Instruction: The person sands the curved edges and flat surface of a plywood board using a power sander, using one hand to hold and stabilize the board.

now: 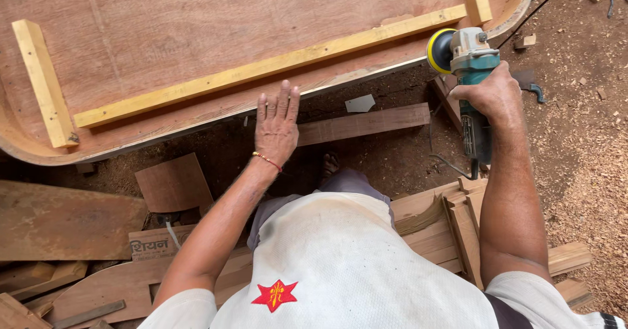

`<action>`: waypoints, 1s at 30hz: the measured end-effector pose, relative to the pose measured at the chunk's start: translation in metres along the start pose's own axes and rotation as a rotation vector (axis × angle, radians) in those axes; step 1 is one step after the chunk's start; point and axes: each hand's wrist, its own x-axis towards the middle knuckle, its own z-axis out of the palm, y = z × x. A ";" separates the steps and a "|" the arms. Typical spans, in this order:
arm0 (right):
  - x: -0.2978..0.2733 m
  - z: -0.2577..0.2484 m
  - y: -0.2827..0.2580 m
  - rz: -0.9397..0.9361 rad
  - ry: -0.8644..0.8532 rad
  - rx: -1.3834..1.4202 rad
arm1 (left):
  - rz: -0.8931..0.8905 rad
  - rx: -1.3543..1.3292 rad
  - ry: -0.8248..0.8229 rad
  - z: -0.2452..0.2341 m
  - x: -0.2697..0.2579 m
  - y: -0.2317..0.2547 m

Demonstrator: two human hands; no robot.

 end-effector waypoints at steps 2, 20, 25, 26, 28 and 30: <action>0.009 -0.005 0.013 0.015 0.051 0.013 | 0.029 0.024 0.031 0.003 0.017 0.016; -0.201 -0.063 0.120 0.636 0.758 1.815 | -0.867 -1.569 -1.526 0.089 0.095 0.282; -0.264 -0.030 0.198 0.508 0.874 1.805 | -0.692 -1.951 -1.470 0.066 0.169 0.380; -0.276 -0.025 0.214 0.522 0.903 1.769 | -0.694 -1.981 -1.608 0.042 0.193 0.400; -0.296 -0.014 0.244 0.439 0.894 1.761 | -0.254 -2.061 -1.413 -0.016 0.233 0.420; -0.304 -0.005 0.270 0.350 0.879 1.753 | 0.068 -2.311 -1.211 -0.073 0.289 0.425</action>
